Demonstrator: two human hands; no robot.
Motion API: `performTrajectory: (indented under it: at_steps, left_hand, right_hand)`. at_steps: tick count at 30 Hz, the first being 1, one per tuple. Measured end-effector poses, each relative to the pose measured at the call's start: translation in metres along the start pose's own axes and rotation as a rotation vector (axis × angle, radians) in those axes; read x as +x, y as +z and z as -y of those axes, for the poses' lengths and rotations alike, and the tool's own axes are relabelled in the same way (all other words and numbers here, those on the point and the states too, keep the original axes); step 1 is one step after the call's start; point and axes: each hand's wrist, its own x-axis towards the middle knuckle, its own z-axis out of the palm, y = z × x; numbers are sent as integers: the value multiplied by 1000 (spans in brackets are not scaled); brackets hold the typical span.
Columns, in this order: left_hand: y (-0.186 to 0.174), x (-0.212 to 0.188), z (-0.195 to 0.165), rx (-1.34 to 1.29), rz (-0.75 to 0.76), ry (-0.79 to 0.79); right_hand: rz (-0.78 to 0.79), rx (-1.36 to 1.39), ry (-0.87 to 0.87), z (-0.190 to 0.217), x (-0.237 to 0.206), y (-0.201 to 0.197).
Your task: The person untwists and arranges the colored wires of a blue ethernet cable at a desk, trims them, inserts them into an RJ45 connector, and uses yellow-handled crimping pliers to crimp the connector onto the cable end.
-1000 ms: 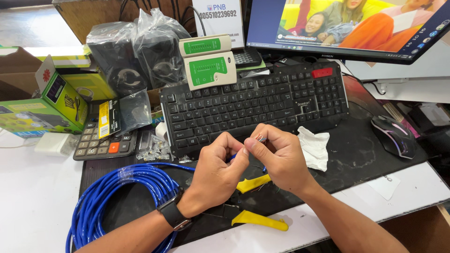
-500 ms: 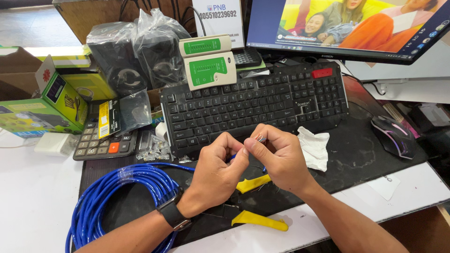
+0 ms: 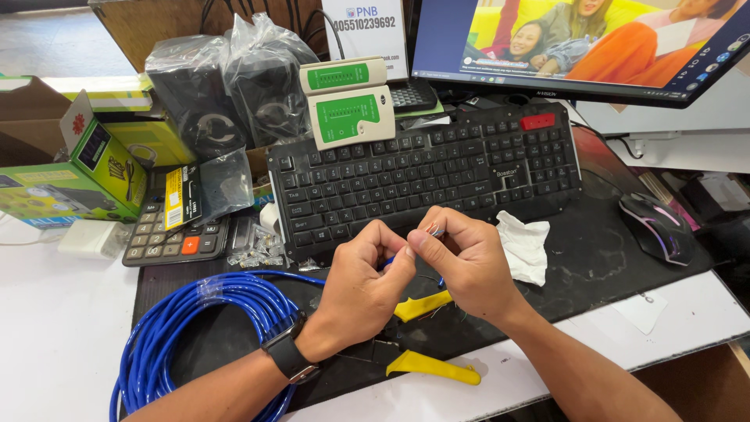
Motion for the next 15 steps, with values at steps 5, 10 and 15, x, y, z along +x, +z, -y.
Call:
performTrajectory:
  at_steps: [5,10,15]
  left_hand:
    - [0,0,0,-1,1,11]
    - [-1,1,0,10,3,7]
    - [-1,0,0,15,3,3]
  right_hand:
    - [1,4,0,0,0,0]
    - [-3,-3,1,0,0,0]
    - [2,20,11,1,0,0]
